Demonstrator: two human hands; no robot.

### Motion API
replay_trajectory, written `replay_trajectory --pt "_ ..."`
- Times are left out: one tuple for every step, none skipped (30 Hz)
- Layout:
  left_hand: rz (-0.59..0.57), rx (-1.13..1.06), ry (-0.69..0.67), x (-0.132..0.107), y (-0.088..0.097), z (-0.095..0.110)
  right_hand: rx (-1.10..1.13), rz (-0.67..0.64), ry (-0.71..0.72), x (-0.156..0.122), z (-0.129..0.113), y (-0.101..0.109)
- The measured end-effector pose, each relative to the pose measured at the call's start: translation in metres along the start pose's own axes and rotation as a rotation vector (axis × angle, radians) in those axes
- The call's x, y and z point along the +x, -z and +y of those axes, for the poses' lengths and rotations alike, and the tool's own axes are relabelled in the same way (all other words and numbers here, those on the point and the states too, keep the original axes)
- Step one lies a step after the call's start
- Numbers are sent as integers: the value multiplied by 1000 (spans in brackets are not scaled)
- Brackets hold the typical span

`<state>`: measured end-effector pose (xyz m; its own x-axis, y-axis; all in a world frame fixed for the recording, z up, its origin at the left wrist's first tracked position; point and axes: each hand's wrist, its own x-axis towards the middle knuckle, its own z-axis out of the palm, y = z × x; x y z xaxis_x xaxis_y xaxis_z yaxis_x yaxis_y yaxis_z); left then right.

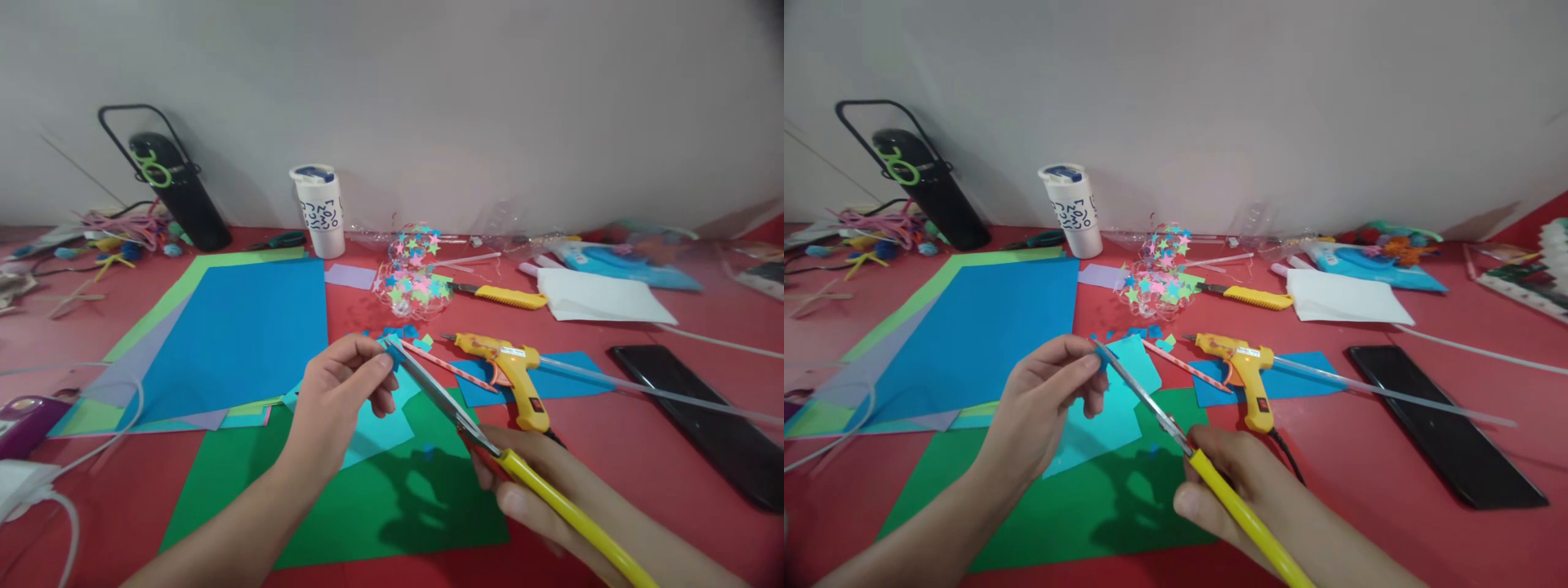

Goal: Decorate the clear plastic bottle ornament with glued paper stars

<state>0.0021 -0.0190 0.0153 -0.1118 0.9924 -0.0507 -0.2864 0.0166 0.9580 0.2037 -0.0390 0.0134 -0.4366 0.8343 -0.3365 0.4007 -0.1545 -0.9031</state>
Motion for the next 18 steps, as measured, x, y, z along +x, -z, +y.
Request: replay_trajectory --pt "-9 0 3 0 0 -1 25 -1 -22 -1 -2 0" --pt "-18 0 6 0 0 -2 37 3 -31 -1 -3 1" --pt "-29 0 11 -1 0 -2 44 8 -38 -2 -5 1" --pt "-38 1 13 -1 0 -3 50 10 -42 -3 -6 2" --pt "-40 -1 13 -1 0 -3 54 8 -46 -3 -8 3" --pt "-37 -1 10 -1 0 -3 57 1 -51 -4 -8 4" --pt "-31 -1 4 -1 0 -3 60 -10 -56 -4 -8 5" --pt "-22 -1 -2 -1 0 -3 61 -19 -57 -3 -8 5" --pt "-13 0 -6 -1 0 -3 60 -26 -53 -3 -7 5" --pt "-8 0 -8 0 0 -2 58 -30 -46 -2 -6 6" --pt "-8 1 -6 0 0 -2 56 -33 -36 -1 -4 6" --pt "-10 2 -1 0 0 -2 55 -40 -28 -1 -2 6" --pt "-14 4 6 -1 0 -2 56 -50 -23 0 0 6" --pt "-18 5 12 -1 0 -2 59 -64 -17 1 2 7" --pt "-18 6 14 -1 0 -1 63 -82 -11 1 4 7" --pt "-18 5 14 -2 -1 -1 67 -103 -1 2 6 8" --pt "-18 2 11 -3 -1 -1 71 -126 13 2 7 9" --pt "-20 -1 8 -3 -1 0 74 -149 33 2 8 10"
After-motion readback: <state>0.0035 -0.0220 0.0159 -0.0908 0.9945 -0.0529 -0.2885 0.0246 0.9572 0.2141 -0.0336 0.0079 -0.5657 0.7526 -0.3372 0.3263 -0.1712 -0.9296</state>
